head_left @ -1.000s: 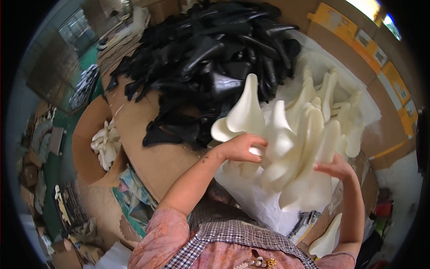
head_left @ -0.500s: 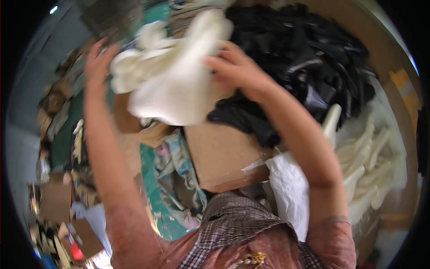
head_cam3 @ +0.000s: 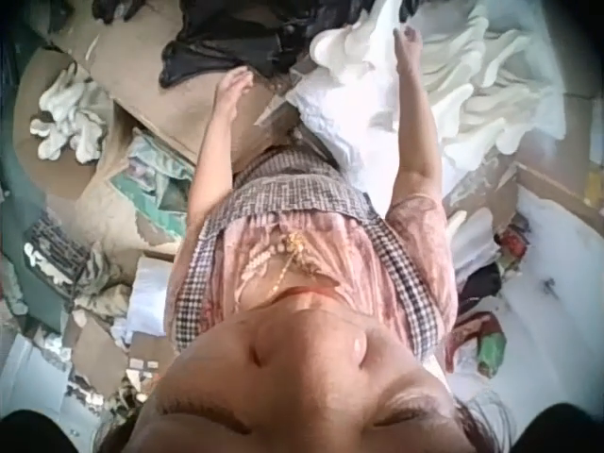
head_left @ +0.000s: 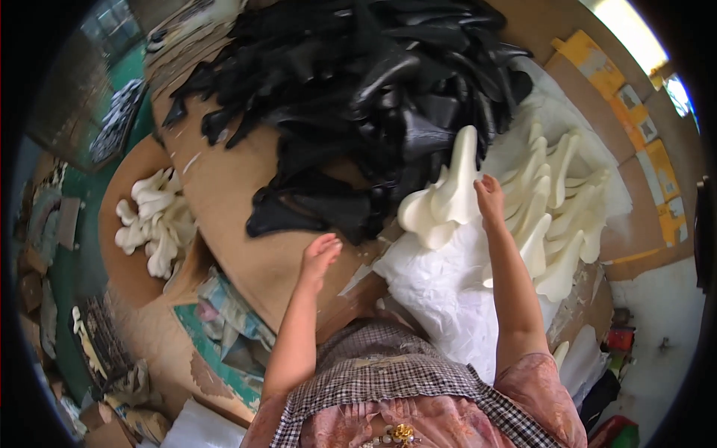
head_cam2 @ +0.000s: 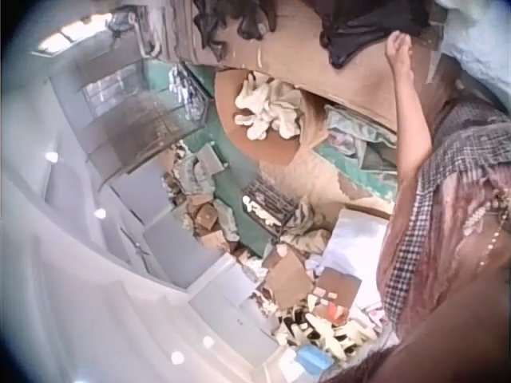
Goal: Sort and arrange bicycle seat foam pads and covers on a factory workbench.
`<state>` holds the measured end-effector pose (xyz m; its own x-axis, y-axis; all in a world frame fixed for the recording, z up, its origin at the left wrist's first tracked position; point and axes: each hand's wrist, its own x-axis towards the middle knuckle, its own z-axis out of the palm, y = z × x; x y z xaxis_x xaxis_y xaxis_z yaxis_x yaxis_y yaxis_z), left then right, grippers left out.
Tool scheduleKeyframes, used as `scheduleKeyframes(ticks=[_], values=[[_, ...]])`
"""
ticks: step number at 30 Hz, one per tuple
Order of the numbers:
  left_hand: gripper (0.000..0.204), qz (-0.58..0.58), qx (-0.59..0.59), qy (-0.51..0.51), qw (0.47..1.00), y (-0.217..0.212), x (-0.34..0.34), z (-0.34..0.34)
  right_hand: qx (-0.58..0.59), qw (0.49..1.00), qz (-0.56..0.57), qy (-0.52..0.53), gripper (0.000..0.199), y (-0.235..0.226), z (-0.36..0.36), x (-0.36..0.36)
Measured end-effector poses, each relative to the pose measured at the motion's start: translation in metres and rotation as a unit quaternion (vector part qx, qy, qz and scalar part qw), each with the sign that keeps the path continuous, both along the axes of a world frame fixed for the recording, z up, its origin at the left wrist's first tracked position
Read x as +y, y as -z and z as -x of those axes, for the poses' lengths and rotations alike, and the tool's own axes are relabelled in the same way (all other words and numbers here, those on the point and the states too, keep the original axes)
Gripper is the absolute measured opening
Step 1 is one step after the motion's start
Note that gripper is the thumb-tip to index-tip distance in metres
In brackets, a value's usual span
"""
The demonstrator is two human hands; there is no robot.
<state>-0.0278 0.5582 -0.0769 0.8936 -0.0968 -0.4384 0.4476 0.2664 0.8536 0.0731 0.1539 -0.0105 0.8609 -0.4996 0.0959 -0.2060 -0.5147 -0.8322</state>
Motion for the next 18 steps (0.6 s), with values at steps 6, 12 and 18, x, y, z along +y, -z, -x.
scheduleKeyframes(ticks=[6,12,18], values=[[0.086,-0.029,0.001,0.113,0.993,-0.008,-0.146,-0.076,0.191,0.974,-0.111,-0.054,0.069,0.053,-0.004,-0.041],[0.045,-0.078,-0.089,0.184,0.976,-0.011,-0.165,-0.040,0.181,0.954,-0.200,-0.132,0.047,-0.011,0.058,-0.056],[0.046,0.110,0.047,0.189,0.975,-0.081,-0.069,0.037,0.273,0.874,-0.327,-0.231,0.044,-0.079,0.110,-0.037]])
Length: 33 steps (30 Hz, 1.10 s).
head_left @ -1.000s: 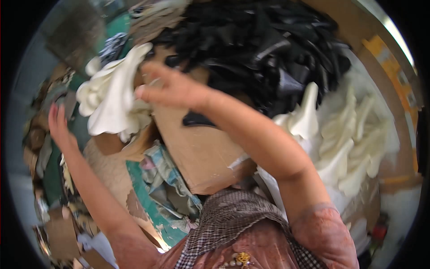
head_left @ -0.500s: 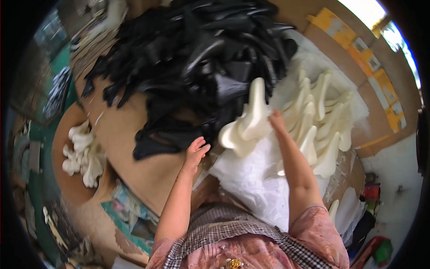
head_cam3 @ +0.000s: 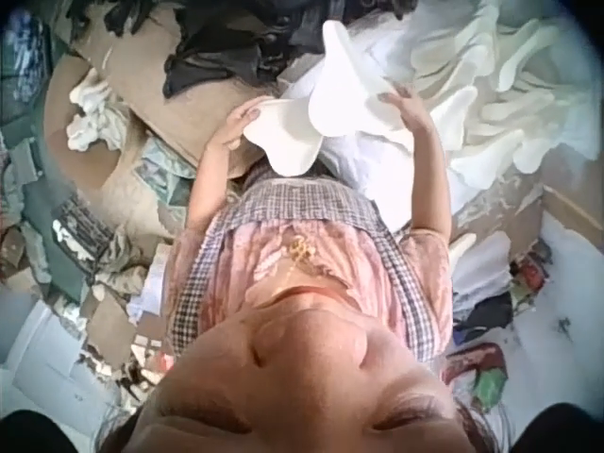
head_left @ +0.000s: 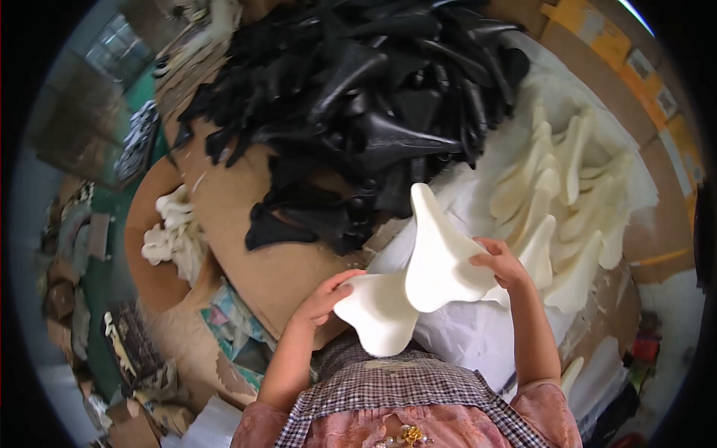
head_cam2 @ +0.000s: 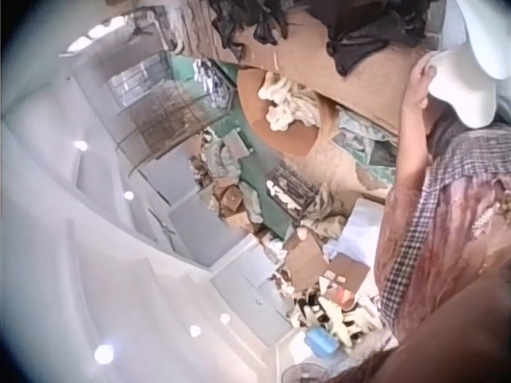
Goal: Sort and arrange bicycle seat foam pads and covers on a factory workbench.
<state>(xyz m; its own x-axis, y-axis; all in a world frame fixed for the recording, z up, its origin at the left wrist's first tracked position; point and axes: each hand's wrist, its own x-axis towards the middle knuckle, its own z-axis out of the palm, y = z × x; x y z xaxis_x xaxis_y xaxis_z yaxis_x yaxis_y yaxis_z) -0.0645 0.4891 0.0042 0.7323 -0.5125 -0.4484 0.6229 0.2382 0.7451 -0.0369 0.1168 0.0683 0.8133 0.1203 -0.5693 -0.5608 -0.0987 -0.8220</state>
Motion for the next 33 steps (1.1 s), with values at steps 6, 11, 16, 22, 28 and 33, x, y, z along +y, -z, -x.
scheduleKeyframes(ticks=[6,11,16,22,28,33], values=[[0.048,0.038,-0.121,-0.379,0.916,-0.128,0.169,-0.022,-0.258,0.867,-0.368,-0.215,0.074,-0.069,-0.104,0.205],[0.055,-0.067,-0.261,-0.636,0.723,-0.161,0.242,-0.028,-0.601,0.784,-0.100,-0.118,0.061,-0.119,-0.087,0.225],[0.041,-0.023,-0.143,-0.331,0.933,-0.036,0.157,-0.070,-0.425,0.888,0.143,0.100,0.032,-0.032,0.022,0.042],[0.037,-0.033,-0.134,-0.092,0.986,-0.063,-0.115,-0.137,-0.184,0.800,0.305,0.483,0.018,0.040,0.223,-0.192],[0.051,-0.023,-0.228,0.042,0.973,-0.123,-0.372,-0.214,-0.134,0.712,0.225,0.651,0.028,0.050,0.233,-0.324],[0.079,-0.160,-0.218,0.029,0.962,-0.074,-0.540,-0.293,-0.093,0.751,0.164,0.633,0.041,0.047,0.144,-0.391]])
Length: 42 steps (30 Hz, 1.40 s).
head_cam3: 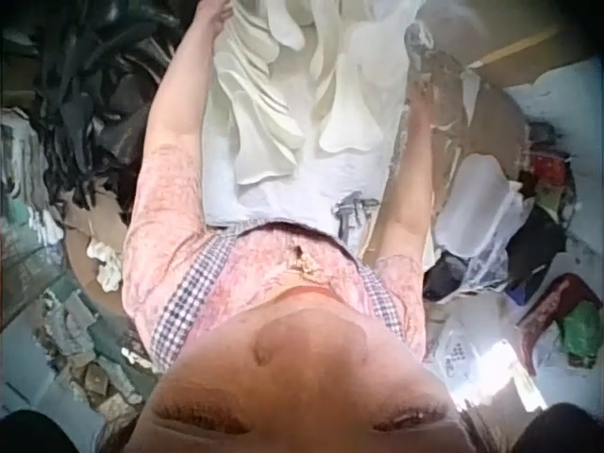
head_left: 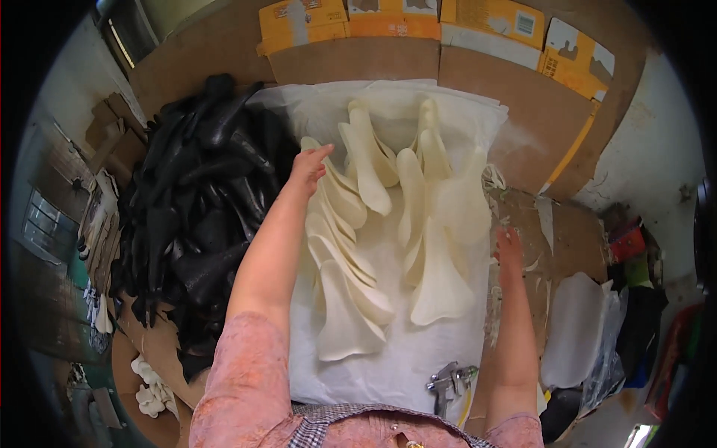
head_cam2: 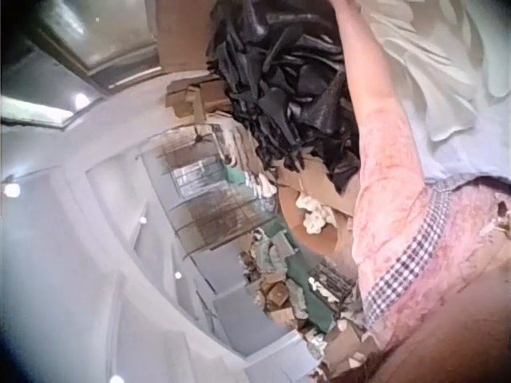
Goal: Sort and arrange bicycle seat foam pads and covers on a factory workbench.
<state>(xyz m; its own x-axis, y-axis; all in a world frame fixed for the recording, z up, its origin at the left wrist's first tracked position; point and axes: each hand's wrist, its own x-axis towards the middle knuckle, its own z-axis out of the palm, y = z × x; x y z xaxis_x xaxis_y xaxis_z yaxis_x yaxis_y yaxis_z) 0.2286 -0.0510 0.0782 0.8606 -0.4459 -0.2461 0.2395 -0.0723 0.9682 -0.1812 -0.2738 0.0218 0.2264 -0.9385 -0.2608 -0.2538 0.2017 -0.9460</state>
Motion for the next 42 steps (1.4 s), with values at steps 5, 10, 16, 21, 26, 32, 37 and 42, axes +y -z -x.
scheduleKeyframes(ticks=[5,10,16,21,26,32,37,42], values=[[0.084,-0.040,-0.034,-0.034,0.998,0.033,-0.128,-0.010,-0.057,0.989,-0.100,-0.098,0.050,0.023,-0.016,-0.046],[0.067,-0.003,-0.173,-0.064,0.983,0.057,-0.155,-0.063,-0.200,0.955,0.130,-0.174,0.038,-0.009,0.050,-0.024],[0.057,0.041,-0.194,-0.161,0.967,0.040,-0.158,-0.039,0.122,0.930,0.208,-0.276,0.038,-0.009,0.114,0.113],[0.053,0.081,-0.288,-0.224,0.928,0.019,-0.107,-0.064,0.123,0.926,0.107,-0.340,0.047,0.024,0.111,0.175],[0.039,0.308,-0.342,-0.149,0.875,-0.116,-0.091,0.046,0.165,0.940,0.139,-0.264,0.063,0.032,0.178,0.157],[0.038,0.389,-0.240,0.053,0.888,-0.218,0.108,0.161,0.249,0.728,0.484,-0.417,0.045,0.142,0.275,0.165],[0.050,0.080,-0.147,0.027,0.986,-0.141,0.170,0.254,0.337,0.772,0.373,-0.389,0.071,0.131,0.269,0.206],[0.055,-0.249,-0.185,-0.013,0.951,-0.026,0.174,0.310,0.378,0.749,0.325,-0.437,0.078,0.031,0.231,0.268]])
